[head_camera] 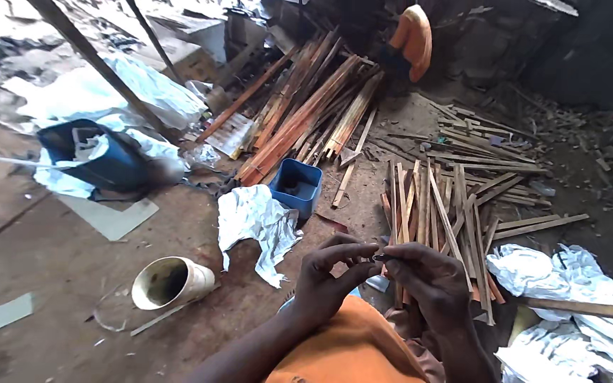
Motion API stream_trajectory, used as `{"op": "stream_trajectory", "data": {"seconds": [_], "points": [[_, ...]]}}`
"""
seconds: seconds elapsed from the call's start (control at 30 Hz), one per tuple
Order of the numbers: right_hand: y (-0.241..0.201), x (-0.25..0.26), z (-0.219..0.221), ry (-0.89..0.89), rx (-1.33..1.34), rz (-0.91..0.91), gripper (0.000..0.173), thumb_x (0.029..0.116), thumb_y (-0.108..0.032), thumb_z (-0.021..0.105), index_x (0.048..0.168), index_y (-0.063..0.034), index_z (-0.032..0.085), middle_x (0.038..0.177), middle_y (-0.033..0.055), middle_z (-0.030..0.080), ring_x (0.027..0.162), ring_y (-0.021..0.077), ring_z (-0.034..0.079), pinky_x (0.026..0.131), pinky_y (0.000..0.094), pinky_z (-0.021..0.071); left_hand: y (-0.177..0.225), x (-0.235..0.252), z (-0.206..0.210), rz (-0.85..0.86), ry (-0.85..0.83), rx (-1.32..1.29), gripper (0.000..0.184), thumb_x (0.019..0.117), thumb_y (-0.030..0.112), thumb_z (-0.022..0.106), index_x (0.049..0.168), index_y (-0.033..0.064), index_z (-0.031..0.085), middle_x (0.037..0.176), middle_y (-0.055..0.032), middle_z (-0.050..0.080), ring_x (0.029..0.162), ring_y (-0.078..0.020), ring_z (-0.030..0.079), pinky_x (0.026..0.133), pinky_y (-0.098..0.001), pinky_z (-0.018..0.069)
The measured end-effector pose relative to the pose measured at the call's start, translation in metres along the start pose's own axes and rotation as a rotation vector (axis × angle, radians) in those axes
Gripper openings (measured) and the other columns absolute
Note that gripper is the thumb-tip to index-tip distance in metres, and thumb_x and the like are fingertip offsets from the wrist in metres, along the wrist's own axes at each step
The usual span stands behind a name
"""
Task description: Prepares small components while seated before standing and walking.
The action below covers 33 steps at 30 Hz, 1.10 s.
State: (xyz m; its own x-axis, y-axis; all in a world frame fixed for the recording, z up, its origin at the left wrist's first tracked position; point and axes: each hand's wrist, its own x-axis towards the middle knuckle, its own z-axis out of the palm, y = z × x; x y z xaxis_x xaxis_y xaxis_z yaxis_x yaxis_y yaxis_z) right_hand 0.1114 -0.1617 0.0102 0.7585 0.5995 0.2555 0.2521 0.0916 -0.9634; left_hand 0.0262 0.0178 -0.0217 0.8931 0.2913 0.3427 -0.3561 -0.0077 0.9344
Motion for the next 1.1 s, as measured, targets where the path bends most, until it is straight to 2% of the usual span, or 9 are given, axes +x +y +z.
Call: {"op": "stream_trajectory", "data": {"seconds": [1.1], "points": [[0.0027, -0.0014, 0.0034, -0.013, 0.013, 0.021, 0.022, 0.0932, 0.001, 0.067, 0.114, -0.0007, 0.074, 0.103, 0.0100, 0.073, 0.080, 0.0149, 0.070, 0.074, 0.0283, 0.0625, 0.0005, -0.0056, -0.0015, -0.001, 0.016, -0.020, 0.024, 0.0899, 0.006, 0.076, 0.114, 0.0054, 0.076, 0.102, -0.0049, 0.069, 0.083, -0.0148, 0.066, 0.073, -0.0283, 0.0601]]}}
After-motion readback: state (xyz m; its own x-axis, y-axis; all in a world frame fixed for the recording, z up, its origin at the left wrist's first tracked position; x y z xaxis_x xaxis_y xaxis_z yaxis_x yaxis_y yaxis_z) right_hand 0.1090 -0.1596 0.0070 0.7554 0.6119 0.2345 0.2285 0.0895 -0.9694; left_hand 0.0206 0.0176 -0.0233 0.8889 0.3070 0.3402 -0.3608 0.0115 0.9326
